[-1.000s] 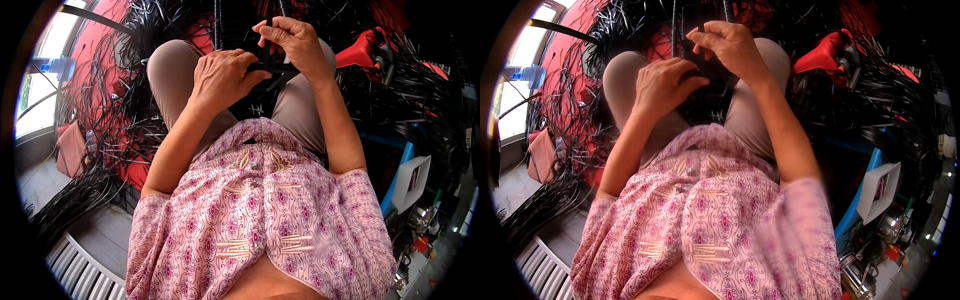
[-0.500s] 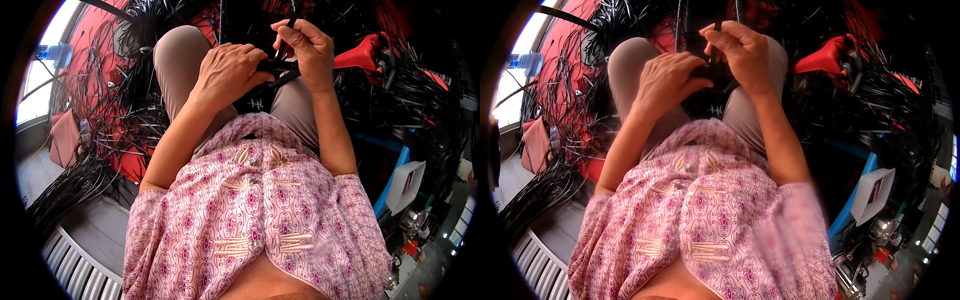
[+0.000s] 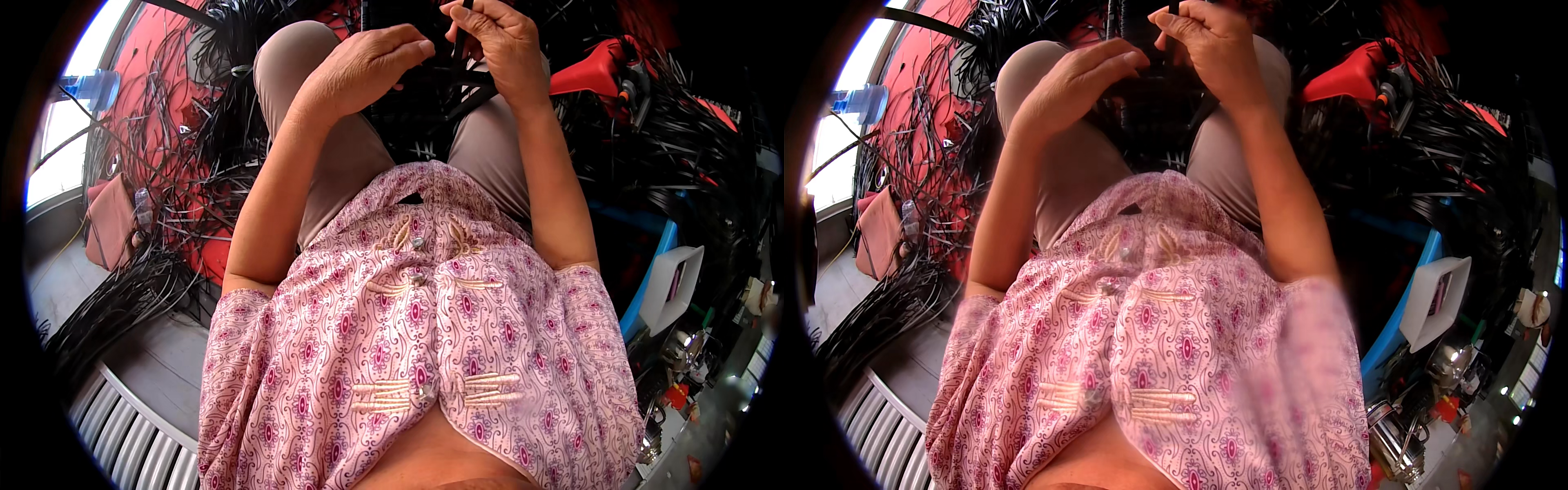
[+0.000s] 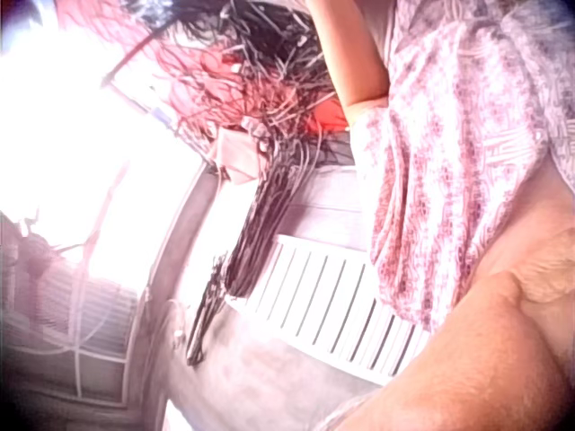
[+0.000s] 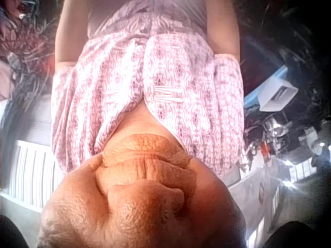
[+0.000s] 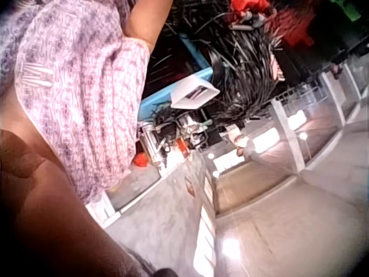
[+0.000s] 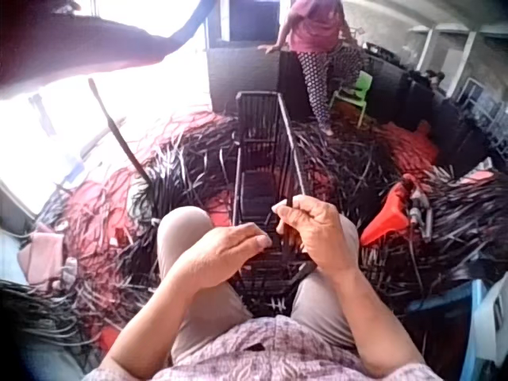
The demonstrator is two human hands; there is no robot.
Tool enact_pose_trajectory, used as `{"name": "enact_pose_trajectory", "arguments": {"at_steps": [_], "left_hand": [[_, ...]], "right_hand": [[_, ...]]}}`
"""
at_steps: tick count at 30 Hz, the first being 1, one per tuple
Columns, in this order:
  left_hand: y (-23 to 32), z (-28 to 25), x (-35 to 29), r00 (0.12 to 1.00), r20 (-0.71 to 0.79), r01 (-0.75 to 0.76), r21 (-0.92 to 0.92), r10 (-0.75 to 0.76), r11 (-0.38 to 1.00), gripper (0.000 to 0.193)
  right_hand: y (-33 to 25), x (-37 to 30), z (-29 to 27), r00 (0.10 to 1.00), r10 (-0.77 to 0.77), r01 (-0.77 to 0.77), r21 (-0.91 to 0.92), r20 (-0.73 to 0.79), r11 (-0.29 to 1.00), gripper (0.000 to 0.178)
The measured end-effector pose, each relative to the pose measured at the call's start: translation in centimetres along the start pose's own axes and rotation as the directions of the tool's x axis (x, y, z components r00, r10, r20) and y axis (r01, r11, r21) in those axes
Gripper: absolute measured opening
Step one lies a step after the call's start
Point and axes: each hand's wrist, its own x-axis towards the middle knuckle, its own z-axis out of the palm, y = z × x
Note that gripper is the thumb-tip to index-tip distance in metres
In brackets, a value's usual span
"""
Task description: The person attaches black plastic strips to a metal chair frame using a pneumatic nail gun and pliers. They pull the strips tight across the frame, cut them to size, and secure them with nails.
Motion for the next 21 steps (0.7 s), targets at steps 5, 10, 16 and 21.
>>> {"name": "enact_pose_trajectory", "arguments": {"at_steps": [5,10,16,21], "left_hand": [[0.5,1.7,-0.9,0.956,-0.012,-0.23,0.595,0.295,0.77,0.04],[-0.2,3.5,-0.7,0.911,-0.073,-0.23,0.726,0.406,0.648,0.042],[-0.2,3.9,-0.6,0.901,-0.096,-0.213,0.75,0.422,0.627,0.039],[-0.4,4.1,-0.5,0.903,-0.106,-0.193,0.766,0.417,0.614,0.036]], "right_hand": [[0.5,-0.8,0.7,0.98,-0.108,0.121,0.07,-0.166,0.99,0.028],[1.4,-1.2,0.6,0.985,-0.126,0.151,0.222,-0.122,0.963,0.017],[0.7,-1.1,1.3,0.976,-0.167,0.188,0.159,-0.139,0.969,0.016],[0.0,-1.3,1.1,0.978,-0.151,0.174,0.162,-0.145,0.971,0.017]]}}
